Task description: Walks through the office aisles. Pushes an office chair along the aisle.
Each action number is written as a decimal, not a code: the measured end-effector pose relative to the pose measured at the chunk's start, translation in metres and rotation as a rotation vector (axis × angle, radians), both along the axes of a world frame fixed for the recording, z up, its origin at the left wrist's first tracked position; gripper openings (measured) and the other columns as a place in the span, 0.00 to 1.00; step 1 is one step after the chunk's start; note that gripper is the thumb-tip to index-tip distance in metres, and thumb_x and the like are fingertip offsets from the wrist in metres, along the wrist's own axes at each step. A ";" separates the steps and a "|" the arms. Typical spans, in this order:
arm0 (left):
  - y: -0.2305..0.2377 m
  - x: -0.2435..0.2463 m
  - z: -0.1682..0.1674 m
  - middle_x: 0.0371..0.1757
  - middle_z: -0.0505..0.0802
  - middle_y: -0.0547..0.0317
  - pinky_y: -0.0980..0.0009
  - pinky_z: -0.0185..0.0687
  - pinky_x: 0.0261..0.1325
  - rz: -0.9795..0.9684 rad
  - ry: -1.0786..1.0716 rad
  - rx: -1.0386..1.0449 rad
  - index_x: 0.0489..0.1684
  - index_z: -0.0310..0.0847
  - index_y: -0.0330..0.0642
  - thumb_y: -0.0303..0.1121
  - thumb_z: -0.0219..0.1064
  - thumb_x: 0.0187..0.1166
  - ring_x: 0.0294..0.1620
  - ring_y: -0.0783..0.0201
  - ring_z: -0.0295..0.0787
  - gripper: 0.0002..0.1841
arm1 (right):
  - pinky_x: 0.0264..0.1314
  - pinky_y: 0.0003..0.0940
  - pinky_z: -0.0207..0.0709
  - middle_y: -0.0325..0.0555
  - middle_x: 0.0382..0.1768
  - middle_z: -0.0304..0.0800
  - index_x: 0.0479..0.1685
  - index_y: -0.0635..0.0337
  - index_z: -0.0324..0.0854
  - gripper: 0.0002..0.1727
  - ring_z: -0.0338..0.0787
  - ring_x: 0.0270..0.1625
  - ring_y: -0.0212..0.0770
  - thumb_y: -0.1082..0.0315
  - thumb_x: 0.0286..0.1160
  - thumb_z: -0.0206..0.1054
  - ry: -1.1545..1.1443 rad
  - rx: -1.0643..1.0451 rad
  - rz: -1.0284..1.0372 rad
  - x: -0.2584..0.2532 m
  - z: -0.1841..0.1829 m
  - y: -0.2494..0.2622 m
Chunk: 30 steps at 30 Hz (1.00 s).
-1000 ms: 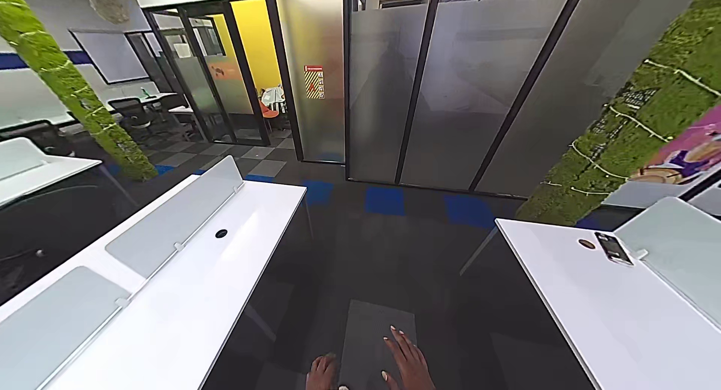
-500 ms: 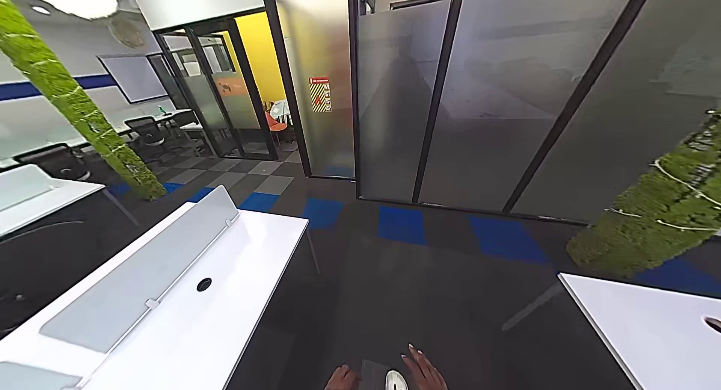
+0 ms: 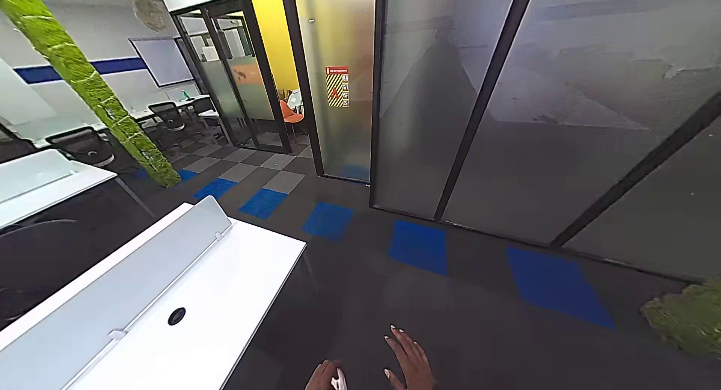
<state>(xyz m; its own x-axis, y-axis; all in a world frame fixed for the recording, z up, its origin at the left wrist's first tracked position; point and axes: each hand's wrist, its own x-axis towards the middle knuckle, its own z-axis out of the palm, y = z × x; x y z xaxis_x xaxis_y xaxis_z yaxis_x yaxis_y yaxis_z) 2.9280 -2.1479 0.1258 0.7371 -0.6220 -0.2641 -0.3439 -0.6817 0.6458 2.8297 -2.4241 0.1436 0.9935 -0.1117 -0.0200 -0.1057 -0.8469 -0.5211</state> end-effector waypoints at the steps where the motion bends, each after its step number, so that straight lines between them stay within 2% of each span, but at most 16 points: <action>1: -0.007 0.018 -0.003 0.60 0.93 0.39 0.48 0.82 0.74 0.005 -0.002 -0.001 0.75 0.80 0.33 0.28 0.71 0.71 0.63 0.43 0.90 0.28 | 0.88 0.69 0.58 0.52 0.92 0.64 0.84 0.51 0.76 0.38 0.62 0.93 0.59 0.46 0.73 0.72 0.011 -0.003 0.009 0.021 -0.002 -0.008; 4: -0.032 0.079 -0.009 0.60 0.93 0.39 0.48 0.81 0.76 0.028 -0.001 0.016 0.75 0.80 0.34 0.31 0.69 0.75 0.66 0.42 0.90 0.26 | 0.88 0.69 0.58 0.52 0.92 0.64 0.84 0.51 0.76 0.37 0.63 0.93 0.59 0.47 0.74 0.71 0.034 0.001 0.019 0.089 -0.003 -0.026; 9: -0.062 0.200 -0.029 0.61 0.93 0.38 0.48 0.81 0.76 0.039 0.021 -0.031 0.76 0.79 0.34 0.26 0.69 0.70 0.66 0.43 0.89 0.29 | 0.88 0.69 0.58 0.52 0.92 0.63 0.84 0.52 0.75 0.36 0.64 0.92 0.59 0.48 0.76 0.71 0.077 0.020 0.026 0.209 -0.006 -0.047; 15: -0.109 0.340 0.001 0.65 0.91 0.36 0.48 0.79 0.79 -0.029 0.045 0.009 0.78 0.77 0.33 0.26 0.69 0.73 0.69 0.42 0.88 0.29 | 0.88 0.69 0.58 0.54 0.91 0.65 0.84 0.54 0.75 0.36 0.65 0.92 0.60 0.49 0.76 0.70 0.051 0.051 -0.018 0.332 0.017 -0.073; 18: -0.130 0.402 0.007 0.64 0.91 0.37 0.51 0.79 0.80 -0.024 0.009 -0.019 0.78 0.78 0.35 0.30 0.70 0.77 0.69 0.44 0.88 0.27 | 0.88 0.68 0.60 0.54 0.90 0.67 0.82 0.55 0.77 0.36 0.67 0.91 0.60 0.50 0.74 0.72 0.021 0.074 -0.092 0.377 0.019 -0.093; 20: -0.145 0.438 0.011 0.62 0.92 0.39 0.51 0.80 0.77 0.000 -0.019 -0.056 0.77 0.79 0.36 0.31 0.70 0.77 0.66 0.44 0.90 0.26 | 0.88 0.68 0.59 0.55 0.89 0.68 0.82 0.56 0.77 0.36 0.68 0.90 0.61 0.51 0.74 0.73 0.017 0.100 -0.114 0.406 0.017 -0.108; 26: -0.193 0.526 0.015 0.63 0.92 0.37 0.49 0.79 0.79 0.082 0.057 -0.019 0.79 0.76 0.34 0.29 0.66 0.81 0.68 0.43 0.89 0.25 | 0.85 0.72 0.61 0.58 0.88 0.69 0.81 0.56 0.77 0.36 0.70 0.88 0.64 0.53 0.72 0.74 0.015 0.111 -0.043 0.509 -0.010 -0.170; 30: -0.227 0.581 0.002 0.58 0.94 0.38 0.48 0.83 0.74 0.180 0.067 -0.065 0.79 0.76 0.34 0.29 0.66 0.80 0.61 0.45 0.92 0.26 | 0.86 0.71 0.61 0.58 0.88 0.68 0.82 0.57 0.76 0.35 0.69 0.89 0.63 0.52 0.74 0.73 0.026 0.107 0.042 0.590 -0.012 -0.219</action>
<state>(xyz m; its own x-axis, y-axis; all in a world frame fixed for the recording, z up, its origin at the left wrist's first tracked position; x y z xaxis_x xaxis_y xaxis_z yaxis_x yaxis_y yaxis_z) 3.5090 -2.3745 0.1276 0.8203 -0.4988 -0.2797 -0.1749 -0.6845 0.7077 3.4198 -2.6434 0.1311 0.9963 -0.0660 -0.0556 -0.0861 -0.7903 -0.6066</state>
